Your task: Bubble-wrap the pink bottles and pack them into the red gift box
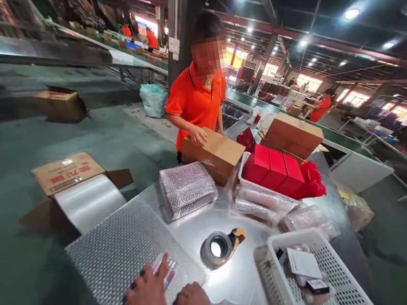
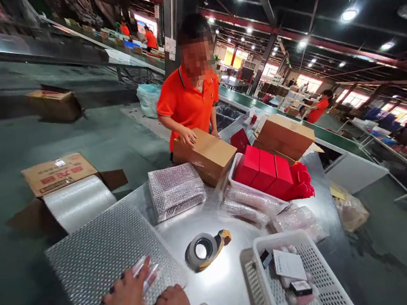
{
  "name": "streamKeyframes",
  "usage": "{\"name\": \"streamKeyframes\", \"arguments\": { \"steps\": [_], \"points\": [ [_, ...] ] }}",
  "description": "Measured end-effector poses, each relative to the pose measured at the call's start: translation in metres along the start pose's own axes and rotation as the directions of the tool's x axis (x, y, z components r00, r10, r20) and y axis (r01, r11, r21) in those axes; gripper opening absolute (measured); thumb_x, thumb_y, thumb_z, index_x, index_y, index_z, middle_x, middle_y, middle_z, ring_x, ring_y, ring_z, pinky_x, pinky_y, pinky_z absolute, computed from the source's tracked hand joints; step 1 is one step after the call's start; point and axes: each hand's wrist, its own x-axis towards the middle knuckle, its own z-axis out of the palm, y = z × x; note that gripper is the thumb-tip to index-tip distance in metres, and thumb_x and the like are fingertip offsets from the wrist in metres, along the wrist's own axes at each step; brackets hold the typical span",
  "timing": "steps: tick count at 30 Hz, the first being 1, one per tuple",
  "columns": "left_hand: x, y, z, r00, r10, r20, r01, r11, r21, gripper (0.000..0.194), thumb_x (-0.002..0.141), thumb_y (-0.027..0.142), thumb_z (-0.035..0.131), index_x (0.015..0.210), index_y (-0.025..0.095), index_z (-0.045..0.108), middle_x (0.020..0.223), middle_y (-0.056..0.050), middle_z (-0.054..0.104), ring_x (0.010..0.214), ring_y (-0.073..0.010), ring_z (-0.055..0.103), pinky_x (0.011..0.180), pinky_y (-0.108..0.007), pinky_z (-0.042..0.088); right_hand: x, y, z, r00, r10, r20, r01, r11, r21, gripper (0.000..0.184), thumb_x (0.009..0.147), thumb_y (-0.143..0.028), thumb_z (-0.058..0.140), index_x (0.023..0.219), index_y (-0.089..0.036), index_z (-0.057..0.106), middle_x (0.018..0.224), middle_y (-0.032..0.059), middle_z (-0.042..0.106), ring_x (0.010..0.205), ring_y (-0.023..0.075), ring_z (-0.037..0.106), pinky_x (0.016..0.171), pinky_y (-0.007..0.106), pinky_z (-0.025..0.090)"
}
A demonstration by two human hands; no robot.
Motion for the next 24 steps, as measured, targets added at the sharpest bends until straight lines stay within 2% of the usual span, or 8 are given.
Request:
{"name": "streamKeyframes", "arguments": {
  "steps": [4, 6, 8, 12, 17, 24],
  "points": [
    [-0.060, 0.045, 0.008, 0.999, 0.026, 0.043, -0.026, 1.000, -0.011, 0.090, 0.081, 0.005, 0.052, 0.158, 0.041, 0.024, 0.138, -0.017, 0.053, 0.108, -0.0316, 0.058, 0.080, -0.043, 0.050, -0.083, 0.000, -0.010, 0.998, 0.033, 0.051, -0.032, 0.999, -0.033, 0.011, 0.067, -0.019, 0.065, 0.078, -0.019, 0.065, 0.079, 0.0066, 0.069, 0.080, 0.0231, 0.062, 0.071, 0.034, 0.043],
    [-0.080, 0.058, 0.011, 0.997, 0.045, 0.069, -0.042, 0.998, -0.049, 0.095, 0.079, 0.009, 0.060, 0.159, 0.041, 0.022, 0.141, -0.017, 0.050, 0.111, -0.0330, 0.055, 0.082, -0.043, 0.049, -0.109, -0.001, -0.017, 0.999, 0.016, 0.051, -0.015, 0.999, -0.036, 0.011, 0.071, -0.015, 0.063, 0.081, -0.019, 0.066, 0.081, 0.0059, 0.069, 0.081, 0.0214, 0.061, 0.071, 0.033, 0.041],
    [-0.091, 0.065, 0.012, 0.995, 0.046, 0.089, -0.039, 0.996, -0.079, 0.095, 0.079, 0.013, 0.064, 0.159, 0.042, 0.021, 0.140, -0.016, 0.050, 0.112, -0.0335, 0.054, 0.083, -0.044, 0.048, -0.124, -0.001, -0.022, 0.999, 0.001, 0.039, 0.001, 0.999, -0.041, 0.012, 0.075, -0.012, 0.062, 0.082, -0.019, 0.067, 0.081, 0.0052, 0.068, 0.081, 0.0200, 0.059, 0.071, 0.032, 0.039],
    [-0.096, 0.063, 0.006, 0.992, 0.037, 0.120, -0.025, 0.994, -0.104, 0.094, 0.081, 0.018, 0.066, 0.159, 0.043, 0.020, 0.139, -0.016, 0.048, 0.111, -0.0337, 0.051, 0.086, -0.045, 0.044, -0.133, 0.001, -0.024, 0.998, -0.028, 0.048, 0.028, 1.000, 0.005, 0.013, 0.082, -0.010, 0.060, 0.085, -0.017, 0.070, 0.083, 0.0070, 0.067, 0.086, 0.0202, 0.056, 0.076, 0.033, 0.038],
    [-0.092, 0.057, -0.002, 0.997, 0.043, 0.066, -0.035, 0.993, -0.113, 0.092, 0.085, 0.023, 0.064, 0.160, 0.042, 0.015, 0.142, -0.016, 0.044, 0.113, -0.0341, 0.047, 0.089, -0.047, 0.041, -0.148, 0.011, -0.024, 0.995, -0.080, 0.058, 0.074, 0.992, 0.105, 0.020, 0.087, -0.009, 0.058, 0.096, -0.020, 0.072, 0.105, 0.0080, 0.070, 0.103, 0.0217, 0.054, 0.091, 0.037, 0.038],
    [-0.081, 0.065, 0.001, 0.995, 0.057, 0.085, -0.045, 0.989, -0.143, 0.097, 0.082, 0.029, 0.068, 0.160, 0.041, 0.013, 0.149, -0.017, 0.037, 0.120, -0.0385, 0.043, 0.093, -0.052, 0.038, -0.158, 0.018, -0.023, 0.986, -0.139, -0.091, 0.156, 0.963, 0.220, 0.022, 0.088, -0.008, 0.059, 0.100, -0.021, 0.073, 0.105, 0.0064, 0.071, 0.107, 0.0207, 0.056, 0.094, 0.036, 0.043]
  ]
}}
